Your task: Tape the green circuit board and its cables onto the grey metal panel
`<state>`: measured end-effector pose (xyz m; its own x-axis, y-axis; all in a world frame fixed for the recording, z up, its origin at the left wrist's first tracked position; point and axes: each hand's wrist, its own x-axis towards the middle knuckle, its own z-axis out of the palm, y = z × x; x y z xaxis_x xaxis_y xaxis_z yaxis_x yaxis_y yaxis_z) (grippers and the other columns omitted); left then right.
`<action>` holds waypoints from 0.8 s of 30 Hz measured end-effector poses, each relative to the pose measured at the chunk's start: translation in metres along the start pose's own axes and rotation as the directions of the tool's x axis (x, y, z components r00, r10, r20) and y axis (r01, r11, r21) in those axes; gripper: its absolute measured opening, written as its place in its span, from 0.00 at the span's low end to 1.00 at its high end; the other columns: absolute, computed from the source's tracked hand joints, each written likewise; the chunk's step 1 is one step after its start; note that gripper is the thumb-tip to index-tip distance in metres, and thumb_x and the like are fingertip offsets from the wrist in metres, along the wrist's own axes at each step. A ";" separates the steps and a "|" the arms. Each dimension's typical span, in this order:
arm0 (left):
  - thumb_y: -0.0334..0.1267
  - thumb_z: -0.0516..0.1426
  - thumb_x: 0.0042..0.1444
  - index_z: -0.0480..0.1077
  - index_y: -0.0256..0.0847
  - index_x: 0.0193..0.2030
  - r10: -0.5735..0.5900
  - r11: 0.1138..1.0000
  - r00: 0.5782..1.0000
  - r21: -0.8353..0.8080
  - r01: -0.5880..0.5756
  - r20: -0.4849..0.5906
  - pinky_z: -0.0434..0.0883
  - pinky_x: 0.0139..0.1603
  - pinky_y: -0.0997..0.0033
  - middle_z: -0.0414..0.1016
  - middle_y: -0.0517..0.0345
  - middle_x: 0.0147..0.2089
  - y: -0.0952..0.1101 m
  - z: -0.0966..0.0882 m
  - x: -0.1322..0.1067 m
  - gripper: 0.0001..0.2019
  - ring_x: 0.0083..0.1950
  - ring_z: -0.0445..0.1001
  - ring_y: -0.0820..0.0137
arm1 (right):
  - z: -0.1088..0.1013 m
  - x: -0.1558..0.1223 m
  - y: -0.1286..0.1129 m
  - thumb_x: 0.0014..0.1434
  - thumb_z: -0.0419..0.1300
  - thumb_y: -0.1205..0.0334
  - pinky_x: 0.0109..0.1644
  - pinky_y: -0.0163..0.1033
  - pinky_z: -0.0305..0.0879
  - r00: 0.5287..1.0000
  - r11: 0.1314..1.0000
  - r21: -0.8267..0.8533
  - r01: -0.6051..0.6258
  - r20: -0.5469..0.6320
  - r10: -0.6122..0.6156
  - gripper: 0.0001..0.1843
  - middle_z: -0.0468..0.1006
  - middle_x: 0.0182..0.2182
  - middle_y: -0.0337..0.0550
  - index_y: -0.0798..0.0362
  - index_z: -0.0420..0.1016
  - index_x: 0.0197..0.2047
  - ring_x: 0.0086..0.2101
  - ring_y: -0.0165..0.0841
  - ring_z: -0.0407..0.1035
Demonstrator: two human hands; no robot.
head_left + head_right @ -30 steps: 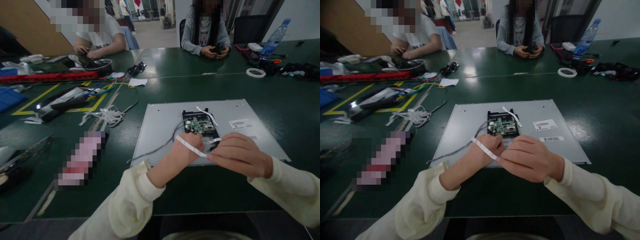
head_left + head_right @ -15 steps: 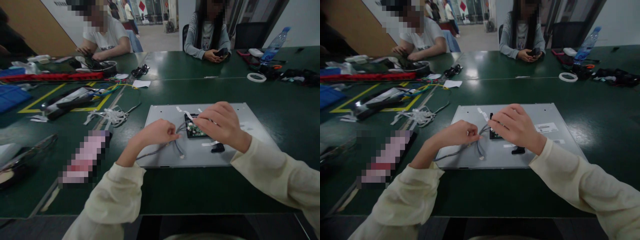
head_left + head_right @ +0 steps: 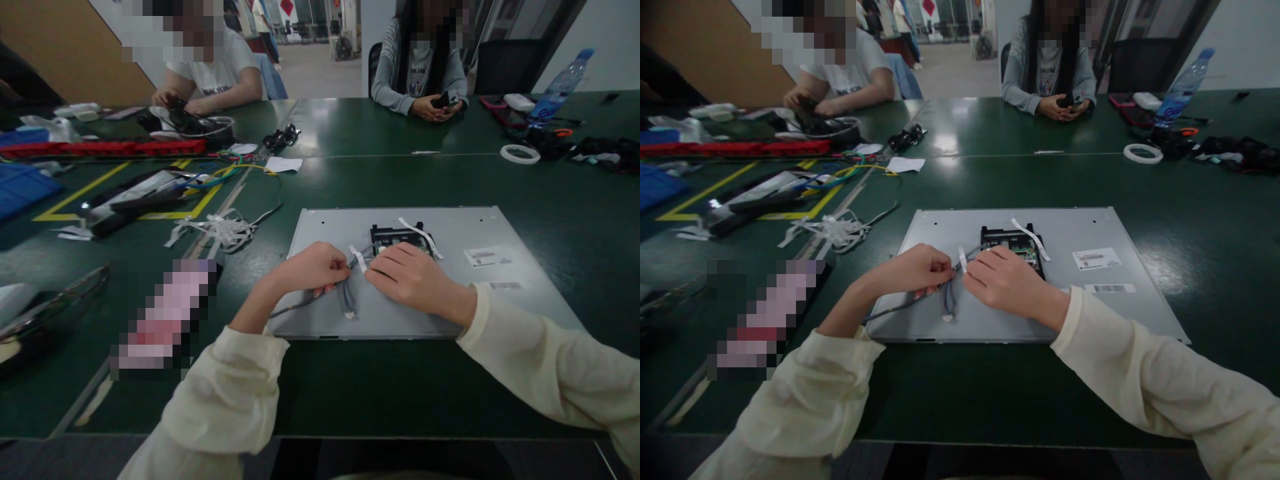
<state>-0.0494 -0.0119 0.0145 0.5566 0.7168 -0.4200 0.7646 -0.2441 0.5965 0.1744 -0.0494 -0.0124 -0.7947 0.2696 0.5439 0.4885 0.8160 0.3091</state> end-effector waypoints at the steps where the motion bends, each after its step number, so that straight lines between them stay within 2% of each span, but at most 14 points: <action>1: 0.43 0.52 0.55 0.64 0.39 0.24 0.001 1.000 1.000 -0.004 -0.001 -0.002 0.60 0.19 0.77 0.68 0.61 0.19 0.000 -0.001 0.000 0.13 0.17 0.66 0.75 | 0.000 0.000 0.000 0.64 0.53 0.72 0.40 0.40 0.60 1.000 1.000 0.010 0.007 0.011 -0.007 0.10 0.76 0.35 0.45 0.57 0.75 0.36 0.36 0.33 0.66; 4: 0.42 0.53 0.55 0.64 0.39 0.24 0.030 1.000 0.999 -0.001 -0.030 -0.023 0.60 0.20 0.77 0.66 0.63 0.17 0.000 -0.003 0.000 0.12 0.17 0.66 0.75 | 0.002 0.001 -0.001 0.64 0.53 0.72 0.40 0.40 0.60 0.999 0.999 0.035 0.022 0.039 -0.023 0.10 0.76 0.35 0.45 0.57 0.75 0.36 0.36 0.33 0.67; 6: 0.41 0.54 0.54 0.64 0.39 0.25 0.052 0.999 0.998 0.006 -0.051 -0.039 0.59 0.21 0.77 0.65 0.65 0.16 0.001 -0.004 -0.001 0.11 0.17 0.65 0.76 | 0.002 0.000 0.000 0.64 0.53 0.71 0.41 0.40 0.60 1.000 0.999 0.045 0.009 0.016 -0.010 0.10 0.77 0.36 0.45 0.58 0.75 0.37 0.37 0.33 0.67; 9: 0.42 0.54 0.55 0.64 0.39 0.26 0.056 0.998 0.998 0.005 -0.056 -0.042 0.59 0.22 0.76 0.66 0.66 0.17 0.002 -0.005 -0.001 0.10 0.17 0.65 0.76 | 0.000 -0.001 0.006 0.63 0.55 0.70 0.43 0.41 0.60 0.992 0.997 0.037 -0.067 -0.108 0.071 0.07 0.78 0.37 0.43 0.57 0.75 0.39 0.38 0.32 0.69; 11: 0.43 0.54 0.55 0.64 0.39 0.27 0.058 0.998 0.998 0.010 -0.058 -0.038 0.60 0.23 0.76 0.66 0.66 0.17 0.001 -0.005 -0.001 0.11 0.17 0.65 0.77 | -0.003 0.000 0.011 0.63 0.55 0.69 0.46 0.42 0.59 0.970 0.989 0.022 -0.143 -0.193 0.145 0.07 0.79 0.38 0.42 0.56 0.75 0.41 0.39 0.32 0.69; 14: 0.44 0.54 0.56 0.65 0.39 0.28 0.053 0.998 0.998 0.022 -0.053 -0.032 0.60 0.23 0.76 0.66 0.66 0.17 -0.001 -0.005 0.000 0.11 0.17 0.65 0.77 | -0.005 0.003 0.015 0.64 0.54 0.68 0.49 0.44 0.57 0.948 0.975 0.012 -0.222 -0.232 0.219 0.08 0.79 0.38 0.41 0.54 0.75 0.41 0.41 0.31 0.70; 17: 0.45 0.54 0.56 0.65 0.40 0.28 0.040 0.999 0.999 0.008 -0.040 -0.026 0.59 0.22 0.77 0.67 0.66 0.18 -0.003 -0.004 0.001 0.12 0.17 0.65 0.77 | 0.002 0.005 0.009 0.65 0.52 0.69 0.50 0.45 0.57 0.973 0.978 0.015 -0.207 -0.101 0.208 0.10 0.79 0.37 0.42 0.54 0.75 0.38 0.41 0.32 0.70; 20: 0.45 0.54 0.56 0.64 0.40 0.27 0.042 0.999 0.999 -0.003 -0.042 -0.028 0.59 0.22 0.77 0.66 0.67 0.19 -0.004 -0.004 0.002 0.12 0.17 0.65 0.78 | 0.012 0.005 -0.001 0.65 0.51 0.70 0.56 0.49 0.56 0.989 0.990 0.066 -0.122 0.086 0.116 0.13 0.79 0.39 0.45 0.56 0.76 0.35 0.44 0.35 0.70; 24: 0.44 0.55 0.55 0.63 0.41 0.29 0.043 0.999 0.998 -0.013 -0.044 -0.043 0.59 0.22 0.76 0.66 0.67 0.20 -0.002 -0.004 0.001 0.10 0.17 0.66 0.77 | 0.016 0.004 -0.005 0.66 0.48 0.66 0.66 0.57 0.44 0.987 0.984 0.157 -0.085 0.145 0.062 0.16 0.79 0.44 0.47 0.57 0.78 0.41 0.50 0.38 0.68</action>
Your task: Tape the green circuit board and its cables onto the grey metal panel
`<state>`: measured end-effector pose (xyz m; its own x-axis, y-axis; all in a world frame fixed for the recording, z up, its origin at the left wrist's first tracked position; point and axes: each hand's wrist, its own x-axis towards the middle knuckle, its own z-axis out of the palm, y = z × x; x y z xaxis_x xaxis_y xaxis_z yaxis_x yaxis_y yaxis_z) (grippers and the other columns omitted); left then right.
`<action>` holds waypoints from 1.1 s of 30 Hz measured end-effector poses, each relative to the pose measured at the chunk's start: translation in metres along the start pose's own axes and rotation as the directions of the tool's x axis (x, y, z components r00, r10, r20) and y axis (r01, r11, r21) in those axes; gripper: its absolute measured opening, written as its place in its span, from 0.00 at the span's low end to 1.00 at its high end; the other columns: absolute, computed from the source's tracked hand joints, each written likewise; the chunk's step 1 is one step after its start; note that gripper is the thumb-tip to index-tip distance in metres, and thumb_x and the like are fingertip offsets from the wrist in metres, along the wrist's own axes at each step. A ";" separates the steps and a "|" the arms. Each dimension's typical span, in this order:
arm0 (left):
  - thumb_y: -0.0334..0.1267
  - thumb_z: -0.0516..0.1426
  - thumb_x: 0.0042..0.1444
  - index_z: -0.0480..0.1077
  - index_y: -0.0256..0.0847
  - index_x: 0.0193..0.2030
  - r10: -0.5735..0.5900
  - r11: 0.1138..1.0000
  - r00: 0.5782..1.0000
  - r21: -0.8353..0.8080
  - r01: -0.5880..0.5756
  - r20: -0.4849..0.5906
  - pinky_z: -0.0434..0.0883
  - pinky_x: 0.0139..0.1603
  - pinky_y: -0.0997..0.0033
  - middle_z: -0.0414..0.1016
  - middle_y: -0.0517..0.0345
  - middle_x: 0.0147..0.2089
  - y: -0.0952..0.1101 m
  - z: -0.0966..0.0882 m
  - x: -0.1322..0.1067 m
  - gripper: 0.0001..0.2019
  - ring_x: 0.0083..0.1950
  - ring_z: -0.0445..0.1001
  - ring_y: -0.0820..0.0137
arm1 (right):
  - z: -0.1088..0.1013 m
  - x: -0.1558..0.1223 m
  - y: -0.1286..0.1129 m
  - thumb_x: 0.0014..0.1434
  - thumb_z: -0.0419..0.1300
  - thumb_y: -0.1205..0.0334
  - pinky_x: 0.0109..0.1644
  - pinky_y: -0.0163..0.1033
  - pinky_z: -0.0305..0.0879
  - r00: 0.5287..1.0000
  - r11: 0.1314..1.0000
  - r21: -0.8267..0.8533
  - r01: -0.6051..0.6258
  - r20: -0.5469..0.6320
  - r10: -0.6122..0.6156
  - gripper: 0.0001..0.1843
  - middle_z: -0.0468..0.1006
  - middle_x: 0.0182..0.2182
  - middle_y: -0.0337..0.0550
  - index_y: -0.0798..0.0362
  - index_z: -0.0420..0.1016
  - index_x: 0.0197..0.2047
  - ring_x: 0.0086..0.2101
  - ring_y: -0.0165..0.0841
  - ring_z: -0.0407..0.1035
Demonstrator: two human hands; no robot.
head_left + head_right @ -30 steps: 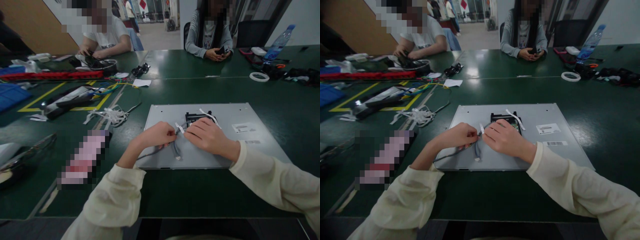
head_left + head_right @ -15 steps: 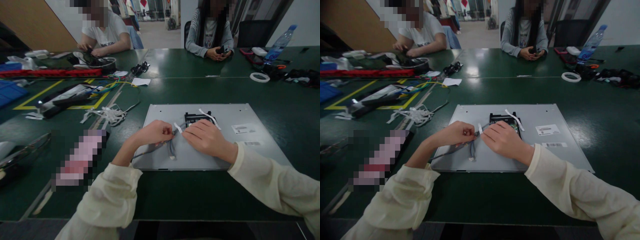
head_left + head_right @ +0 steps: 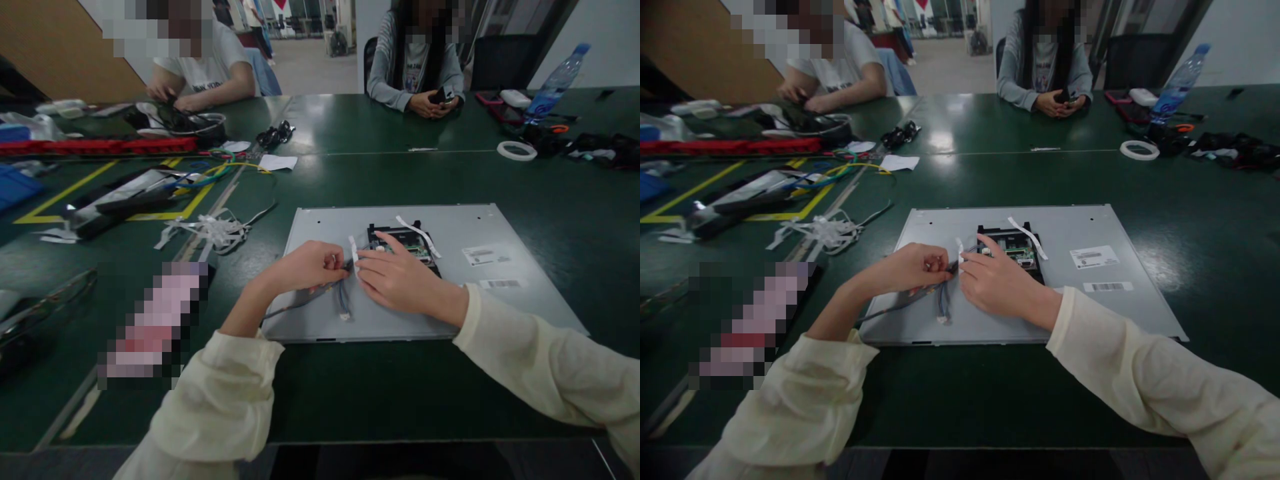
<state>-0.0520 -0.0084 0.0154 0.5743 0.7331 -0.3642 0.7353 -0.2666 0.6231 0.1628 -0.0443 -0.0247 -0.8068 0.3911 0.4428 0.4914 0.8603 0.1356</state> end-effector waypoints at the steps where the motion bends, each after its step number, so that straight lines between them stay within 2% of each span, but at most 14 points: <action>1: 0.44 0.55 0.55 0.63 0.41 0.29 -0.005 1.000 1.000 -0.002 0.005 0.000 0.59 0.22 0.76 0.66 0.67 0.20 0.001 0.000 0.000 0.10 0.17 0.66 0.76 | 0.000 0.000 0.000 0.67 0.48 0.67 0.67 0.58 0.43 1.000 1.000 0.007 0.002 -0.003 -0.002 0.16 0.79 0.44 0.47 0.57 0.78 0.42 0.51 0.38 0.68; 7: 0.44 0.54 0.55 0.63 0.41 0.29 0.004 1.000 1.000 0.028 -0.004 -0.008 0.60 0.23 0.75 0.66 0.66 0.21 0.002 0.000 0.000 0.10 0.18 0.67 0.75 | 0.000 -0.001 0.001 0.66 0.49 0.69 0.67 0.58 0.46 0.999 1.000 0.025 0.008 -0.031 -0.007 0.15 0.79 0.45 0.49 0.59 0.77 0.45 0.51 0.38 0.69; 14: 0.41 0.54 0.53 0.64 0.41 0.31 -0.012 0.999 1.000 0.032 0.012 -0.017 0.60 0.23 0.76 0.66 0.66 0.22 0.002 -0.001 -0.001 0.06 0.18 0.66 0.76 | 0.002 -0.002 0.001 0.64 0.52 0.71 0.65 0.57 0.52 0.990 0.999 0.001 0.037 -0.138 -0.037 0.14 0.78 0.47 0.53 0.62 0.76 0.48 0.52 0.38 0.69; 21: 0.43 0.55 0.53 0.63 0.41 0.33 0.004 1.000 0.999 0.031 -0.003 -0.039 0.60 0.21 0.77 0.67 0.66 0.23 -0.001 0.000 0.001 0.08 0.18 0.66 0.76 | 0.004 -0.002 0.002 0.66 0.49 0.70 0.63 0.52 0.56 0.997 0.997 -0.013 0.075 -0.033 -0.075 0.15 0.79 0.45 0.48 0.60 0.77 0.47 0.51 0.36 0.70; 28: 0.41 0.54 0.54 0.63 0.42 0.43 -0.001 1.000 0.999 0.002 0.001 -0.036 0.59 0.21 0.78 0.67 0.67 0.25 -0.001 0.001 0.000 0.11 0.17 0.66 0.77 | 0.003 -0.001 0.002 0.65 0.50 0.70 0.63 0.51 0.56 0.996 0.995 0.054 0.082 0.019 -0.083 0.14 0.79 0.46 0.52 0.62 0.77 0.46 0.50 0.36 0.71; 30: 0.40 0.54 0.54 0.63 0.43 0.44 -0.003 1.000 1.000 -0.005 0.003 -0.023 0.60 0.21 0.78 0.67 0.68 0.25 0.000 0.001 -0.001 0.11 0.17 0.66 0.77 | 0.002 -0.001 0.001 0.64 0.51 0.70 0.63 0.52 0.56 0.998 0.995 0.075 0.068 -0.008 -0.068 0.13 0.78 0.46 0.54 0.63 0.77 0.45 0.51 0.36 0.70; 33: 0.39 0.54 0.53 0.63 0.43 0.44 -0.006 1.000 1.000 -0.005 0.006 -0.017 0.60 0.22 0.78 0.67 0.68 0.25 0.001 0.000 -0.001 0.12 0.18 0.65 0.78 | -0.001 -0.002 0.000 0.64 0.52 0.71 0.64 0.54 0.54 0.992 0.997 0.074 -0.005 -0.123 0.014 0.12 0.78 0.46 0.55 0.62 0.77 0.42 0.51 0.38 0.71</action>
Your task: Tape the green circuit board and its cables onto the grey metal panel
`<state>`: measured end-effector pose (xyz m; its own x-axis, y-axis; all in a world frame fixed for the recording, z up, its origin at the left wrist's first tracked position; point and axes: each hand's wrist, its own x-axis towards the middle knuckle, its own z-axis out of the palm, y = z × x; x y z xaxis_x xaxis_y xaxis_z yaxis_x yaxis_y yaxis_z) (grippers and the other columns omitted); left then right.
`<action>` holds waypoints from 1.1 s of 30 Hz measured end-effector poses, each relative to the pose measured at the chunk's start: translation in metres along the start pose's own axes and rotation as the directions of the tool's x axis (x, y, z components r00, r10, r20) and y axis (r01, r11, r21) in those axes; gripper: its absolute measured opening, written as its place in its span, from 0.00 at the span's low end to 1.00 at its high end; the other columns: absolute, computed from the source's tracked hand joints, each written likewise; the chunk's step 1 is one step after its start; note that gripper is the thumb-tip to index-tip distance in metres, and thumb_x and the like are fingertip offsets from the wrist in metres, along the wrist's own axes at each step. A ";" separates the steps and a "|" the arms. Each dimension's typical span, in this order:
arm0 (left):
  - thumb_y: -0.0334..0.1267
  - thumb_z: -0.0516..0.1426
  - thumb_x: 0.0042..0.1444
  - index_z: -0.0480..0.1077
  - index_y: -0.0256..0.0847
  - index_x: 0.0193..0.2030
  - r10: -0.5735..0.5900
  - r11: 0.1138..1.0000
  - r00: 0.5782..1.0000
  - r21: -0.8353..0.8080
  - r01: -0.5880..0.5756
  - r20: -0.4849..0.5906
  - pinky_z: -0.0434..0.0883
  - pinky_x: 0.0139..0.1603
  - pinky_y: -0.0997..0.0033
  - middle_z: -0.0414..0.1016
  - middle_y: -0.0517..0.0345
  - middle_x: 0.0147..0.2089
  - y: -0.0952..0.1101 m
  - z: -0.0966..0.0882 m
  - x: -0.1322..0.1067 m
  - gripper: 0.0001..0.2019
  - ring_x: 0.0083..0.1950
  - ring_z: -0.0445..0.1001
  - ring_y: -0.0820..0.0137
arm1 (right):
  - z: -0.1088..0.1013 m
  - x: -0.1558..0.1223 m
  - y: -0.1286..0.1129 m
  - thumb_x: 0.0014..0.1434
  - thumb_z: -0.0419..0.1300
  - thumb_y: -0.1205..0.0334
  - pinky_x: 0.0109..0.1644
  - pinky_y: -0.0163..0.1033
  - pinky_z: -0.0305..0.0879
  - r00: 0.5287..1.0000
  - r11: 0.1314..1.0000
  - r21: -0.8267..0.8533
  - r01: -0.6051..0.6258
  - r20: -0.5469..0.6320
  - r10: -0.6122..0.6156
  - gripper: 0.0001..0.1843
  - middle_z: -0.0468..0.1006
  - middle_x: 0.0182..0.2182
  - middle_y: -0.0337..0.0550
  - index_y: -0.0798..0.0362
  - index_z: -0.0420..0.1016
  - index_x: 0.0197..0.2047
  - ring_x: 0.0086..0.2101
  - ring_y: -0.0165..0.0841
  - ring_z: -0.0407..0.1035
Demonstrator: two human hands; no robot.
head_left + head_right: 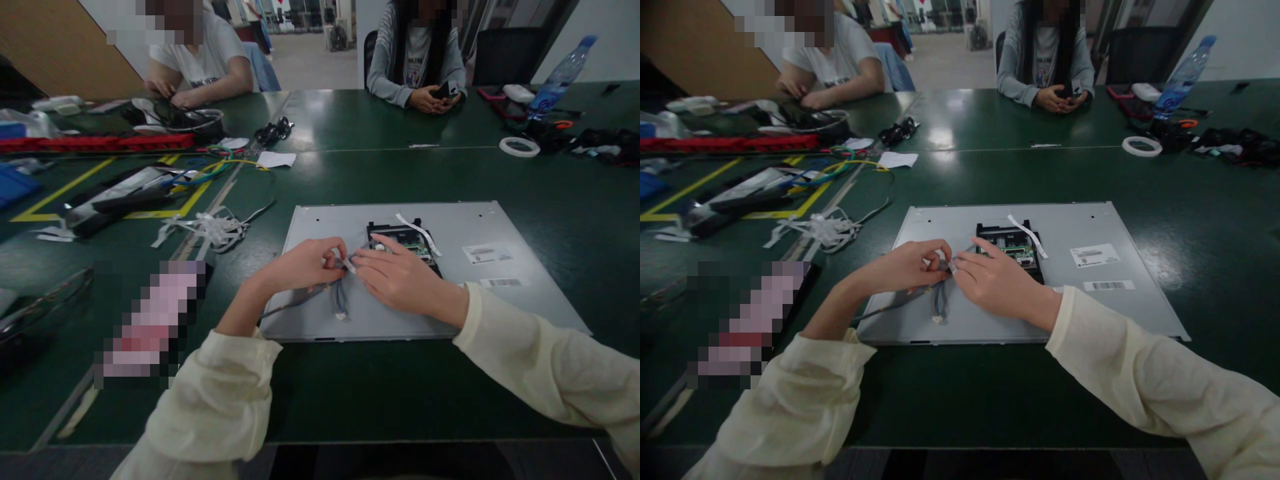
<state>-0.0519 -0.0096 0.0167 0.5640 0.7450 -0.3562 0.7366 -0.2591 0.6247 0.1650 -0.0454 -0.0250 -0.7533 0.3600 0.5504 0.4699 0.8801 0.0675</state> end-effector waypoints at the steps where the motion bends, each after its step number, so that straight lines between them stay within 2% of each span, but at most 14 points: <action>1: 0.39 0.54 0.53 0.63 0.43 0.44 -0.002 1.000 1.000 0.004 0.002 -0.002 0.60 0.22 0.78 0.67 0.68 0.25 0.000 0.000 0.000 0.12 0.18 0.65 0.78 | -0.001 0.000 -0.001 0.63 0.52 0.71 0.65 0.56 0.53 0.998 0.999 -0.003 -0.033 -0.045 0.033 0.12 0.79 0.46 0.55 0.62 0.77 0.41 0.51 0.38 0.71; 5: 0.40 0.55 0.53 0.62 0.43 0.44 -0.015 1.000 1.000 0.014 0.015 -0.014 0.60 0.24 0.77 0.67 0.68 0.24 0.001 0.000 0.001 0.12 0.18 0.64 0.78 | -0.008 -0.001 -0.002 0.63 0.53 0.71 0.65 0.62 0.49 0.983 0.993 -0.012 -0.113 -0.147 0.110 0.11 0.79 0.46 0.53 0.59 0.77 0.42 0.53 0.40 0.70; 9: 0.40 0.55 0.53 0.60 0.43 0.42 -0.023 1.000 1.000 0.005 0.023 -0.016 0.59 0.23 0.77 0.67 0.68 0.25 0.000 0.001 0.001 0.11 0.18 0.65 0.77 | -0.008 -0.002 -0.004 0.64 0.52 0.71 0.65 0.64 0.49 0.988 0.993 -0.083 -0.080 -0.142 0.067 0.12 0.79 0.46 0.51 0.57 0.77 0.42 0.54 0.40 0.69; 12: 0.39 0.55 0.53 0.60 0.43 0.41 -0.010 1.000 1.000 0.025 0.010 -0.021 0.60 0.23 0.77 0.67 0.68 0.26 0.000 0.000 0.001 0.10 0.18 0.66 0.77 | -0.004 -0.002 -0.003 0.64 0.51 0.71 0.65 0.62 0.50 0.995 0.993 -0.112 -0.025 -0.102 0.013 0.12 0.79 0.47 0.52 0.58 0.77 0.42 0.54 0.40 0.68; 16: 0.38 0.54 0.53 0.61 0.43 0.42 0.000 0.999 1.000 0.035 0.001 -0.011 0.59 0.22 0.78 0.67 0.67 0.26 0.001 0.000 0.001 0.10 0.18 0.66 0.77 | 0.002 -0.002 -0.001 0.63 0.52 0.72 0.66 0.59 0.50 0.999 0.998 -0.061 0.026 -0.022 -0.028 0.12 0.80 0.44 0.52 0.60 0.77 0.40 0.52 0.38 0.70; 21: 0.37 0.53 0.53 0.60 0.43 0.50 0.010 1.000 1.000 0.028 -0.010 -0.020 0.59 0.23 0.78 0.68 0.67 0.27 0.002 0.000 0.000 0.16 0.19 0.65 0.78 | 0.005 0.000 0.001 0.63 0.52 0.71 0.64 0.54 0.53 0.996 0.999 -0.007 0.036 0.085 -0.036 0.12 0.78 0.47 0.53 0.60 0.77 0.43 0.52 0.37 0.69; 25: 0.39 0.53 0.54 0.61 0.44 0.50 0.022 0.998 1.000 0.052 -0.022 -0.008 0.61 0.26 0.77 0.69 0.67 0.28 0.003 -0.002 0.000 0.16 0.19 0.66 0.78 | 0.006 0.001 0.001 0.64 0.51 0.70 0.64 0.53 0.53 0.991 0.999 0.017 0.031 0.132 -0.033 0.12 0.79 0.46 0.52 0.60 0.77 0.43 0.50 0.36 0.70; 33: 0.39 0.55 0.52 0.64 0.42 0.53 0.032 0.995 0.999 0.095 -0.029 -0.031 0.61 0.31 0.76 0.69 0.66 0.26 0.004 -0.004 0.001 0.20 0.25 0.68 0.74 | -0.009 0.005 -0.005 0.63 0.53 0.58 0.65 0.52 0.50 0.967 0.998 0.061 0.016 0.252 -0.031 0.17 0.78 0.46 0.54 0.62 0.74 0.48 0.50 0.39 0.69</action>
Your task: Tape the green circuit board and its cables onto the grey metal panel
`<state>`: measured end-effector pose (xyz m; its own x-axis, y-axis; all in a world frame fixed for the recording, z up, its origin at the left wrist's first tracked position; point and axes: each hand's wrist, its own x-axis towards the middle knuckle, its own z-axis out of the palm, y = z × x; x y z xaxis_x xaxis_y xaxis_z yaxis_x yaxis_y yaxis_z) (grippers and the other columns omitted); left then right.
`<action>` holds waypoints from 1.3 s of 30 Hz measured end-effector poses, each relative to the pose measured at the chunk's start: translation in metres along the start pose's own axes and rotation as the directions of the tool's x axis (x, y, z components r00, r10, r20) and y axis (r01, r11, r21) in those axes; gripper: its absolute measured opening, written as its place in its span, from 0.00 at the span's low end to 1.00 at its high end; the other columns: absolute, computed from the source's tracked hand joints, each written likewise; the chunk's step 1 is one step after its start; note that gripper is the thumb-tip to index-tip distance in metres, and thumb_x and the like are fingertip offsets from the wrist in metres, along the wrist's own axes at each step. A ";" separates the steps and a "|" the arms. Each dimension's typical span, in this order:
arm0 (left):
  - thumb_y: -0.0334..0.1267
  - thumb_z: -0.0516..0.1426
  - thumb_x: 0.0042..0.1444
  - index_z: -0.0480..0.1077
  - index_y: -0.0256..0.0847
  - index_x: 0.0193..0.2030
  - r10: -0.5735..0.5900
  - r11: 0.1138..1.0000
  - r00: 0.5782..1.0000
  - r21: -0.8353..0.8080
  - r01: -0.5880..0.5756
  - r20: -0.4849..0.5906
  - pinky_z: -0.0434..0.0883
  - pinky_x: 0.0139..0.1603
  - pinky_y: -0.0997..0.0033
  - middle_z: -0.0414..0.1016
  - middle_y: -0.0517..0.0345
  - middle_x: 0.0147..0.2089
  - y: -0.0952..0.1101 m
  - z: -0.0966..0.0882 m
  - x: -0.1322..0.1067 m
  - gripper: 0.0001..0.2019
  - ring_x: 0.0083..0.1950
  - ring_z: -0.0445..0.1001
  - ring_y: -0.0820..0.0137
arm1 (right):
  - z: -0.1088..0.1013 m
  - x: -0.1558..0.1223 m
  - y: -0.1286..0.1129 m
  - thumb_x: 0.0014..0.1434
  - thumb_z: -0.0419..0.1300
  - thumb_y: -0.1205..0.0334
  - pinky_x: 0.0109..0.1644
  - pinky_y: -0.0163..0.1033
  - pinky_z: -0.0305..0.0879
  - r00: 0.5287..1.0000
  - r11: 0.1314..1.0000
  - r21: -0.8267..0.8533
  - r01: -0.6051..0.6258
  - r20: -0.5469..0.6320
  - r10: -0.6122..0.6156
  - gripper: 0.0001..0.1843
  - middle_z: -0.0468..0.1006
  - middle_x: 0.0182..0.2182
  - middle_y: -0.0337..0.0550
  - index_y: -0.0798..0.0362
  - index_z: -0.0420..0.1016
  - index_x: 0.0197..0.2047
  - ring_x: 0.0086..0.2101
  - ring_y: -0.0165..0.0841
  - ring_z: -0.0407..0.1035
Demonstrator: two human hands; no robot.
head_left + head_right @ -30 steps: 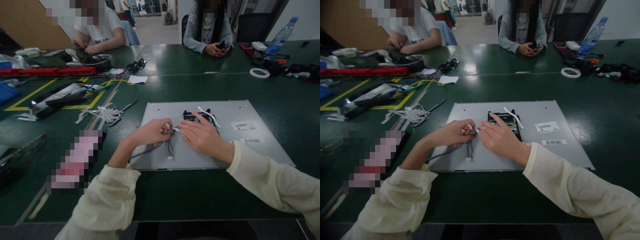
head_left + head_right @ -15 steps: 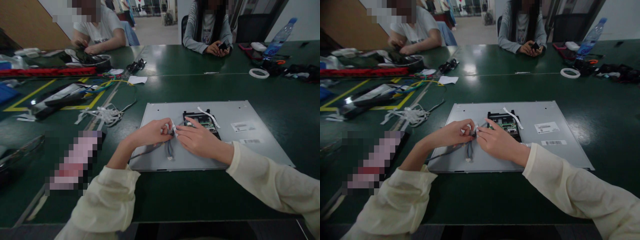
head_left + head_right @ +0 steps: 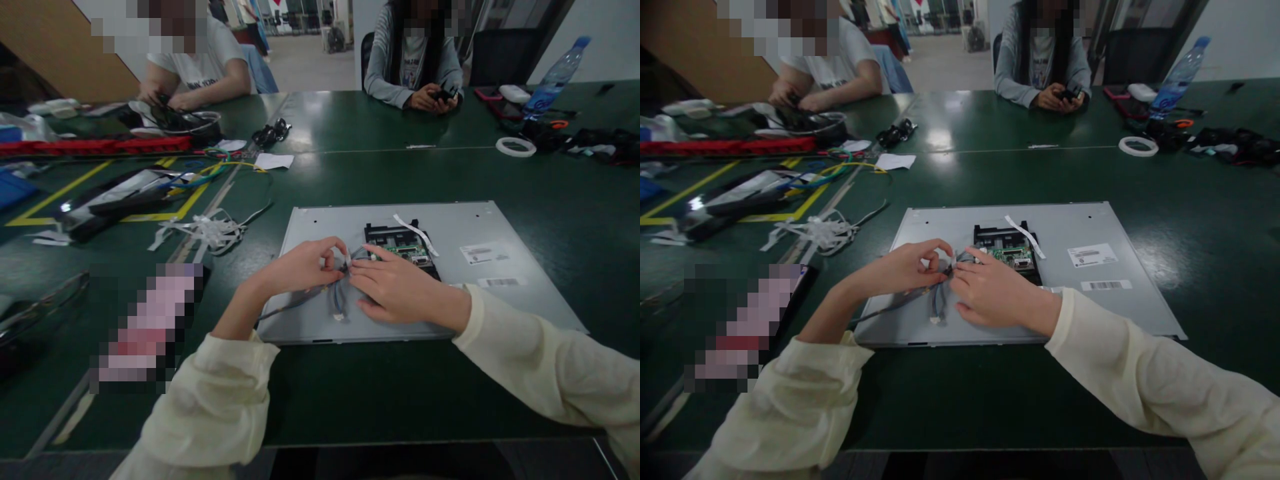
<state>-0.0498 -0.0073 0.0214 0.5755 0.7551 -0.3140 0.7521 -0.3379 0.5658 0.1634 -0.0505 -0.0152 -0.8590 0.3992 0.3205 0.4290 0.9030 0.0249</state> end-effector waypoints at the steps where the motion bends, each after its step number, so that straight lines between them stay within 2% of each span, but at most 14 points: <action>1: 0.39 0.55 0.52 0.63 0.42 0.55 0.008 1.000 1.000 0.002 -0.008 -0.006 0.61 0.31 0.76 0.69 0.66 0.26 -0.001 0.000 0.000 0.22 0.26 0.68 0.73 | -0.002 0.000 -0.002 0.63 0.53 0.55 0.65 0.52 0.50 1.000 1.000 -0.012 -0.003 0.009 0.003 0.19 0.78 0.47 0.54 0.62 0.74 0.48 0.50 0.39 0.69; 5: 0.40 0.54 0.53 0.61 0.42 0.63 -0.005 0.999 1.000 -0.039 0.005 -0.005 0.61 0.30 0.76 0.69 0.64 0.28 -0.003 0.001 -0.002 0.28 0.25 0.66 0.74 | -0.006 -0.002 -0.016 0.63 0.49 0.44 0.66 0.53 0.48 0.999 0.993 -0.120 -0.001 0.034 0.005 0.30 0.77 0.48 0.57 0.63 0.72 0.51 0.52 0.43 0.68; 9: 0.42 0.55 0.53 0.64 0.41 0.63 -0.031 0.998 0.999 -0.061 0.030 -0.014 0.61 0.30 0.77 0.68 0.64 0.28 -0.003 0.000 -0.001 0.29 0.25 0.64 0.76 | -0.010 -0.004 -0.034 0.62 0.45 0.36 0.65 0.56 0.48 0.998 0.982 -0.190 -0.017 0.051 0.027 0.39 0.76 0.47 0.63 0.65 0.71 0.53 0.52 0.49 0.68; 12: 0.43 0.56 0.53 0.66 0.42 0.62 -0.033 0.998 0.998 -0.057 0.031 -0.048 0.62 0.30 0.77 0.68 0.64 0.28 -0.001 -0.001 -0.001 0.28 0.24 0.64 0.77 | -0.015 -0.006 -0.050 0.61 0.44 0.34 0.64 0.57 0.48 0.995 0.975 -0.223 -0.016 0.090 0.037 0.41 0.77 0.44 0.63 0.65 0.70 0.53 0.50 0.50 0.69; 19: 0.46 0.53 0.57 0.66 0.46 0.61 -0.089 0.992 0.993 -0.092 0.081 -0.083 0.60 0.23 0.77 0.68 0.65 0.26 -0.008 0.001 0.000 0.24 0.18 0.61 0.78 | -0.021 -0.015 -0.084 0.62 0.48 0.38 0.64 0.55 0.48 0.989 0.970 -0.242 -0.013 0.139 0.048 0.40 0.79 0.37 0.62 0.71 0.69 0.54 0.42 0.47 0.73; 25: 0.41 0.54 0.57 0.69 0.44 0.58 -0.049 0.998 0.974 0.016 0.054 -0.219 0.64 0.29 0.77 0.72 0.63 0.24 -0.016 0.002 0.006 0.22 0.22 0.66 0.75 | -0.022 -0.016 -0.092 0.64 0.52 0.48 0.62 0.55 0.53 0.989 0.962 -0.272 -0.024 0.132 0.061 0.30 0.79 0.37 0.60 0.71 0.71 0.51 0.38 0.44 0.74; 30: 0.39 0.54 0.58 0.70 0.44 0.58 0.024 0.997 0.963 0.083 -0.001 -0.269 0.67 0.34 0.74 0.72 0.64 0.23 -0.022 0.005 0.008 0.21 0.25 0.69 0.73 | -0.021 -0.016 -0.090 0.65 0.50 0.54 0.62 0.56 0.51 0.992 0.959 -0.284 -0.017 0.118 0.052 0.25 0.80 0.35 0.58 0.69 0.72 0.50 0.36 0.43 0.73; 33: 0.40 0.54 0.59 0.70 0.44 0.57 0.105 0.986 0.933 0.157 -0.053 -0.345 0.69 0.38 0.71 0.75 0.60 0.30 -0.024 0.007 0.009 0.20 0.30 0.72 0.71 | -0.020 -0.016 -0.086 0.66 0.50 0.58 0.62 0.57 0.51 0.993 0.963 -0.270 -0.013 0.106 0.044 0.21 0.80 0.34 0.56 0.67 0.72 0.49 0.35 0.41 0.73; 35: 0.41 0.52 0.60 0.71 0.45 0.56 0.207 0.969 0.905 0.204 -0.138 -0.372 0.70 0.45 0.67 0.77 0.56 0.40 -0.025 0.007 0.010 0.18 0.39 0.74 0.69 | -0.019 -0.015 -0.083 0.66 0.49 0.60 0.61 0.56 0.52 0.995 0.965 -0.262 -0.011 0.089 0.036 0.19 0.79 0.34 0.57 0.66 0.73 0.48 0.37 0.42 0.74; 37: 0.43 0.50 0.63 0.70 0.46 0.57 0.331 0.935 0.882 0.247 -0.256 -0.336 0.66 0.57 0.61 0.74 0.54 0.54 -0.027 0.007 0.011 0.18 0.53 0.72 0.65 | -0.018 -0.014 -0.081 0.65 0.50 0.62 0.60 0.56 0.53 0.997 0.964 -0.267 -0.010 0.071 0.030 0.17 0.79 0.35 0.59 0.67 0.72 0.48 0.38 0.42 0.74; 39: 0.43 0.46 0.66 0.67 0.48 0.60 0.394 0.908 0.886 0.253 -0.334 -0.245 0.57 0.66 0.58 0.66 0.56 0.63 -0.029 0.006 0.010 0.19 0.65 0.62 0.65 | -0.016 -0.013 -0.081 0.64 0.51 0.64 0.60 0.55 0.53 0.998 0.960 -0.280 -0.007 0.060 0.025 0.17 0.79 0.35 0.61 0.68 0.72 0.47 0.40 0.43 0.74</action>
<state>-0.0636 0.0067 -0.0024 0.7273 0.6735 0.1319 0.5719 -0.7010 0.4261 0.1450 -0.1314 -0.0060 -0.8631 0.4306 0.2641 0.4965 0.8194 0.2866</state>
